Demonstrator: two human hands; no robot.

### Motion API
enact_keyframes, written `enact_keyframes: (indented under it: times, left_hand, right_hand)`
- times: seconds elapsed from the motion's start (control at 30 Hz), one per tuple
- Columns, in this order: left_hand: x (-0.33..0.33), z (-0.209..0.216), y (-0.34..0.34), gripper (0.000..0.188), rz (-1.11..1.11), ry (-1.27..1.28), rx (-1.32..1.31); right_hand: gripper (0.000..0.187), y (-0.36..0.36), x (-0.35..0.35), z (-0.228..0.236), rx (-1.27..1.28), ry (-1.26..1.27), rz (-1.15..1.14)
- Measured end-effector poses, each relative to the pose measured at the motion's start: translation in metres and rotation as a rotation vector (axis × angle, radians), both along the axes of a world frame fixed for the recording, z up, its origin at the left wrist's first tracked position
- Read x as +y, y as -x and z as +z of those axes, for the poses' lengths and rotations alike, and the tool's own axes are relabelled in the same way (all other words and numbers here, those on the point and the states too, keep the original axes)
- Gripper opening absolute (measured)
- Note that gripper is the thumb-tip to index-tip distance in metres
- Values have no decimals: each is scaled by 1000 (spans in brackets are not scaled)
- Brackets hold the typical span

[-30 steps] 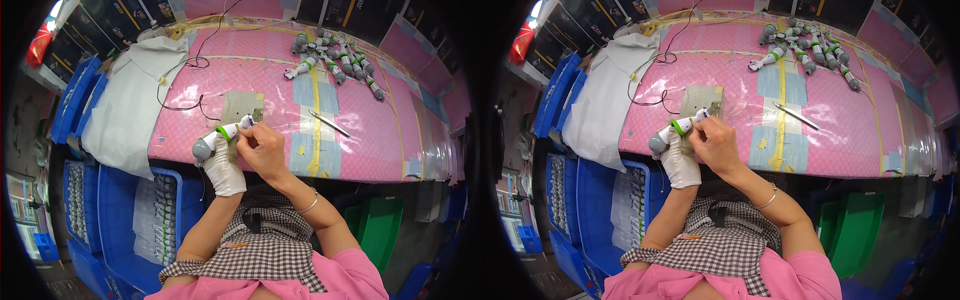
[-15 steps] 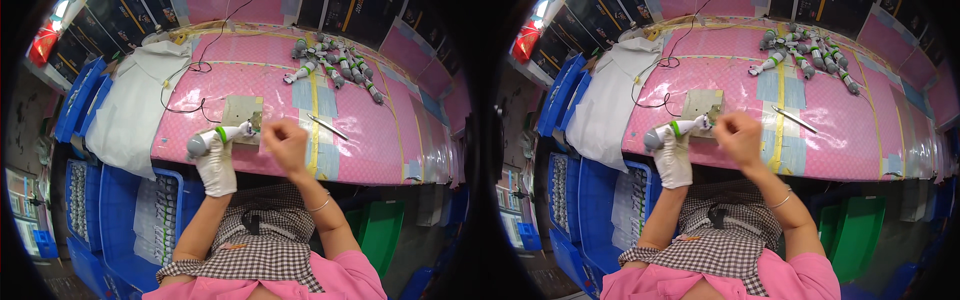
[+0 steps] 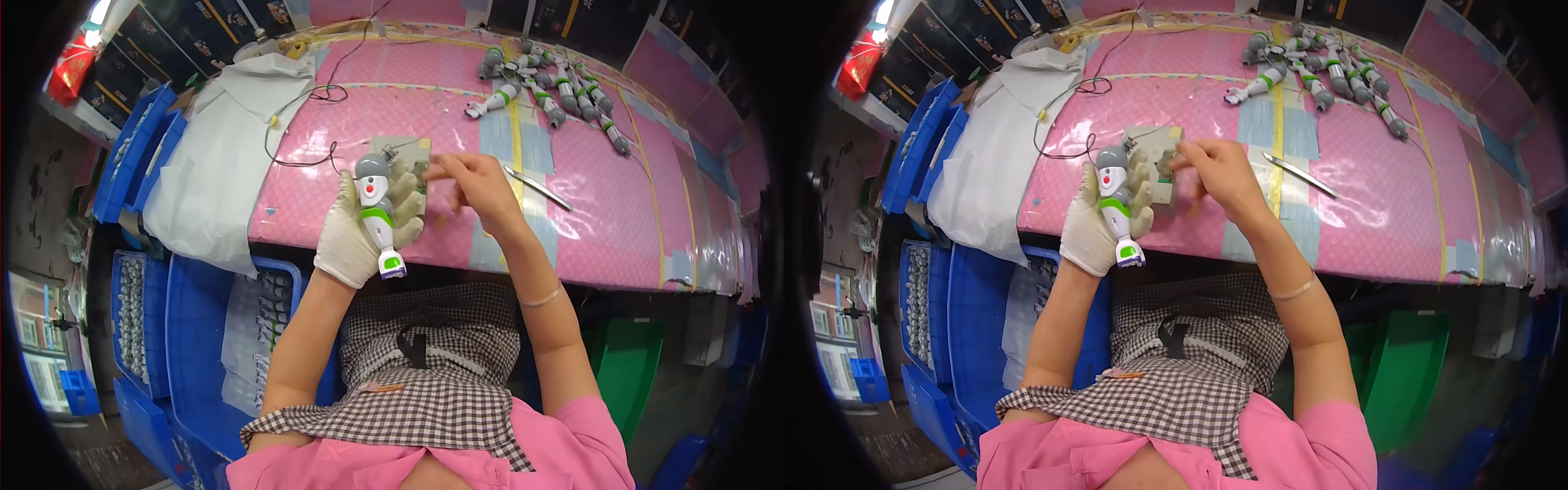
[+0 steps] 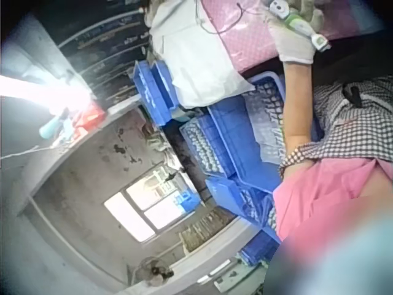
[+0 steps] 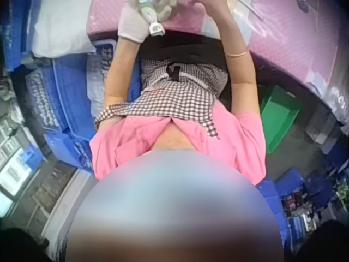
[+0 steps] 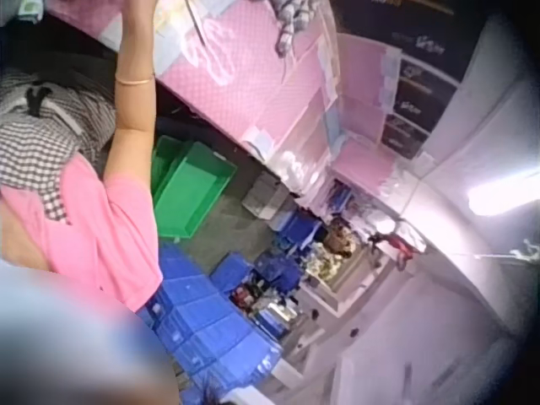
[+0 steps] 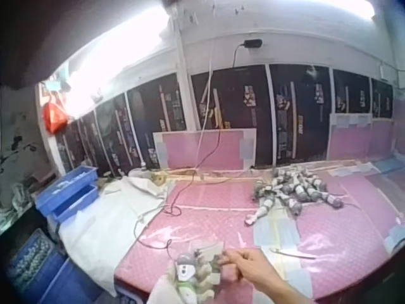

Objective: Applying paint or detail to toy figures using an applicator and organizing them into a storage tray.

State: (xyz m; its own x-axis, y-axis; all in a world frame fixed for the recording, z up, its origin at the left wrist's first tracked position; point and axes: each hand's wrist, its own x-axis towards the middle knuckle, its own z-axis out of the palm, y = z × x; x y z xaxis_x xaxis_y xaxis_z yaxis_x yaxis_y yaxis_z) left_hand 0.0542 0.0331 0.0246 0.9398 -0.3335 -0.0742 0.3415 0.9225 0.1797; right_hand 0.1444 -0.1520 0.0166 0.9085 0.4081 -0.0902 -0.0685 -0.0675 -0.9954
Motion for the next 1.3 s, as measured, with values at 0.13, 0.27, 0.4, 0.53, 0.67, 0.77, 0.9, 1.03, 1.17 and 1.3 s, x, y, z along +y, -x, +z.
enact_keyframes:
  times: [0.13, 0.27, 0.4, 0.53, 0.67, 0.77, 0.9, 1.03, 1.17, 1.3]
  left_hand:
    - [-11, -10, 10, 67, -125, 82, 75]
    - [-13, -16, 21, 67, -142, 79, 127]
    - [-15, -18, 26, 62, -150, -155, 33]
    - [-6, -8, 28, 44, 4, -265, -40]
    - [5, 4, 23, 37, 571, -475, -177]
    - [4, -1, 12, 38, 649, -410, -218]
    - [-9, -26, 5, 32, 702, -451, -82]
    - [-12, -46, 18, 33, 691, -413, -78]
    - [-17, -56, 24, 36, 759, -543, -136]
    - [-14, -61, 23, 40, 748, -657, -164]
  right_hand:
    - [33, -4, 11, 6, 334, -684, -134]
    - [30, 1, 8, -1, 234, -734, -152]
    - [29, 2, -5, -2, 322, -633, -137]
    - [30, -8, -35, -5, -64, 117, -257]
    - [22, -18, -41, -29, -655, 698, -402]
    - [19, -22, -19, -45, -698, 934, -331]
    - [13, -13, 3, -33, -745, 784, -476]
    - [9, 33, 19, -14, -544, 12, -292]
    - [14, 63, 40, -12, -664, 71, -209]
    - [13, 62, 52, -15, -832, 91, -228]
